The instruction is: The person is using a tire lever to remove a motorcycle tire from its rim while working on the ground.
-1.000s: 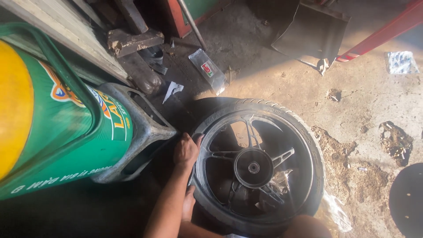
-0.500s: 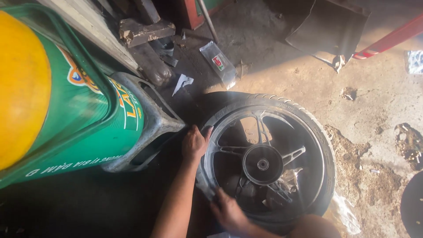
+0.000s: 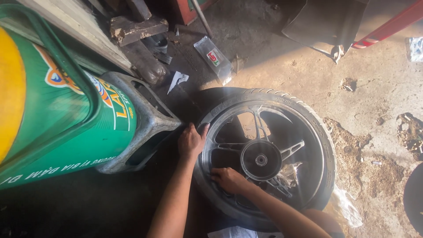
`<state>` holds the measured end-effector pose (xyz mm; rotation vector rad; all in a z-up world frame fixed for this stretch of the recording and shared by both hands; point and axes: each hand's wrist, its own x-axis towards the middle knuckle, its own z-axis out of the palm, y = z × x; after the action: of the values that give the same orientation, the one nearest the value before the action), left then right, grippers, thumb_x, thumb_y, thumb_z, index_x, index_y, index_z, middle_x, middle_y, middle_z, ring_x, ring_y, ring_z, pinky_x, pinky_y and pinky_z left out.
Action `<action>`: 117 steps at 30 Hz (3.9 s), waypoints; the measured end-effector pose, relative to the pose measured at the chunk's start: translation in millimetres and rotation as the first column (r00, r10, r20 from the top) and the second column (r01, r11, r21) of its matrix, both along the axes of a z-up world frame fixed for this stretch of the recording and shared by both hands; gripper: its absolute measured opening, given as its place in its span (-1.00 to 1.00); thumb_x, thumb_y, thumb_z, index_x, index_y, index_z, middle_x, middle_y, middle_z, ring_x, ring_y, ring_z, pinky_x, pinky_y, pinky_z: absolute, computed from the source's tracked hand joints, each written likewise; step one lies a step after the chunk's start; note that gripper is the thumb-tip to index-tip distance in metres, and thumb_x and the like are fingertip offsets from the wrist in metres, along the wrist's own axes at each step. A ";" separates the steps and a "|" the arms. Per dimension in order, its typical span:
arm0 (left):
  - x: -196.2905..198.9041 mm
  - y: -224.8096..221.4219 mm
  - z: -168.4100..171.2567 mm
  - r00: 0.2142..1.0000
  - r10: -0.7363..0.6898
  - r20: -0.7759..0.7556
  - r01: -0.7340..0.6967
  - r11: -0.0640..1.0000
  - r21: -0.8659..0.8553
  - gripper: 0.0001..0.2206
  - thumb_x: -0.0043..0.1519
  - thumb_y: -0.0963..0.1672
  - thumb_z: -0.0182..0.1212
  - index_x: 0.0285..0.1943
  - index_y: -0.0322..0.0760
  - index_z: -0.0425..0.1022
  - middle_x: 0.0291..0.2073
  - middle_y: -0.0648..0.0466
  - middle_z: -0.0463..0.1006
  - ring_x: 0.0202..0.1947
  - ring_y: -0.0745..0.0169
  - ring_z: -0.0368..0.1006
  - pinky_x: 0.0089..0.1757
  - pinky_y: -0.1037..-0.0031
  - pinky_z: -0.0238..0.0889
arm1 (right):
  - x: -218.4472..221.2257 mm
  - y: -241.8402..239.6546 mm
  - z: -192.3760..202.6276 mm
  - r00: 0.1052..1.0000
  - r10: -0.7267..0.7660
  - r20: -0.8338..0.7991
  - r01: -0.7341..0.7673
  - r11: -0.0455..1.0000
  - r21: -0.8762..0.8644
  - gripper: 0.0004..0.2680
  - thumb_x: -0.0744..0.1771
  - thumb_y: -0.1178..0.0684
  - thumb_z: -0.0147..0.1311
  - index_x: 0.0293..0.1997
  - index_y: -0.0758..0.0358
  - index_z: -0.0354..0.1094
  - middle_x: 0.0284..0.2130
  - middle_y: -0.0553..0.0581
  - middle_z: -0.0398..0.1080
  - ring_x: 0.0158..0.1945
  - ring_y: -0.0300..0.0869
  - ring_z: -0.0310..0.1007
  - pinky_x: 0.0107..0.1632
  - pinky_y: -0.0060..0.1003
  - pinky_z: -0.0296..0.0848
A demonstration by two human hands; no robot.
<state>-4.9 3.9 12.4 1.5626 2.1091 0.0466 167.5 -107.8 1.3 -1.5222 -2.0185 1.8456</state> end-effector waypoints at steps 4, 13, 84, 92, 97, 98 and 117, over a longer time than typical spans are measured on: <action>1.2 1.5 2.2 1.000 -0.014 -0.015 0.014 1.000 -0.017 -0.30 0.29 0.26 -0.07 0.11 -0.44 0.43 -0.04 -0.32 0.57 -0.03 -0.32 0.54 -0.05 0.06 0.43 | -8.8 3.4 -6.3 0.999 0.034 0.011 -0.035 0.999 0.015 -0.80 0.36 -0.06 0.07 -0.01 0.17 0.48 -0.23 0.34 0.54 -0.09 0.20 0.55 -0.05 0.04 0.49; 14.4 -66.7 36.8 0.934 0.354 -0.052 -0.356 0.907 -0.225 -0.31 0.29 0.25 -0.12 0.18 -0.40 0.39 0.01 -0.25 0.56 -0.03 -0.17 0.59 -0.11 0.16 0.51 | -5.9 39.7 -3.4 0.917 0.398 0.013 -0.345 0.810 -0.474 -0.71 0.43 -0.04 -0.06 -0.14 0.44 0.51 -0.29 0.37 0.60 -0.31 0.01 0.66 -0.26 -0.14 0.67; 219.9 198.8 -32.6 0.842 -0.534 0.080 0.534 0.803 -0.264 -0.22 0.27 0.31 -0.21 -0.01 -0.39 0.62 0.01 -0.33 0.58 0.09 -0.33 0.52 0.08 0.04 0.38 | 318.0 71.9 -22.7 0.397 -0.781 0.482 0.609 0.617 0.498 -0.71 0.40 -0.21 -0.18 -0.13 0.23 0.30 -0.19 0.37 0.52 -0.10 0.28 0.54 -0.02 0.14 0.48; 270.3 196.3 -45.7 0.779 -0.625 0.054 0.618 0.750 -0.237 -0.30 0.34 0.25 -0.22 -0.09 -0.35 0.66 -0.11 -0.34 0.64 -0.02 -0.31 0.60 0.02 0.02 0.43 | 318.0 75.3 -15.3 0.385 -0.775 0.502 0.658 0.611 0.440 -0.71 0.39 -0.22 -0.17 -0.12 0.20 0.31 -0.12 0.35 0.50 -0.09 0.32 0.52 -0.02 0.16 0.47; 357.7 168.5 -87.0 0.598 -0.800 0.050 0.802 0.597 -0.040 -0.37 0.27 0.24 -0.10 -0.10 -0.29 0.65 -0.01 -0.28 0.56 0.10 -0.23 0.45 0.12 0.02 0.22 | 323.7 79.1 -10.4 0.379 -0.749 0.543 0.686 0.621 0.378 -0.69 0.40 -0.27 -0.20 -0.06 0.16 0.31 -0.14 0.39 0.51 -0.07 0.35 0.51 0.01 0.18 0.44; 355.5 162.0 -85.6 0.598 -0.799 0.055 0.801 0.596 -0.055 -0.37 0.27 0.24 -0.10 -0.10 -0.29 0.65 -0.01 -0.28 0.56 0.10 -0.23 0.45 0.12 0.02 0.22 | 324.8 73.7 -15.6 0.384 -0.742 0.549 0.690 0.626 0.363 -0.69 0.40 -0.27 -0.20 -0.06 0.16 0.31 -0.14 0.39 0.51 -0.07 0.35 0.51 0.01 0.18 0.44; 250.0 127.0 -3.4 0.671 -0.694 -0.263 0.741 0.643 0.194 -0.56 0.36 0.15 0.07 0.12 -0.20 0.44 -0.03 -0.05 0.57 0.05 -0.03 0.48 0.05 0.06 0.29 | 332.3 75.8 -28.8 0.379 -0.776 0.504 0.671 0.606 0.427 -0.68 0.40 -0.23 -0.18 -0.09 0.24 0.32 -0.13 0.40 0.50 -0.05 0.33 0.50 0.02 0.16 0.44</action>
<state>245.0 130.9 9.0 2.5744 1.4592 -0.0643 499.8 -32.1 -27.5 -2.6584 -1.1009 0.8039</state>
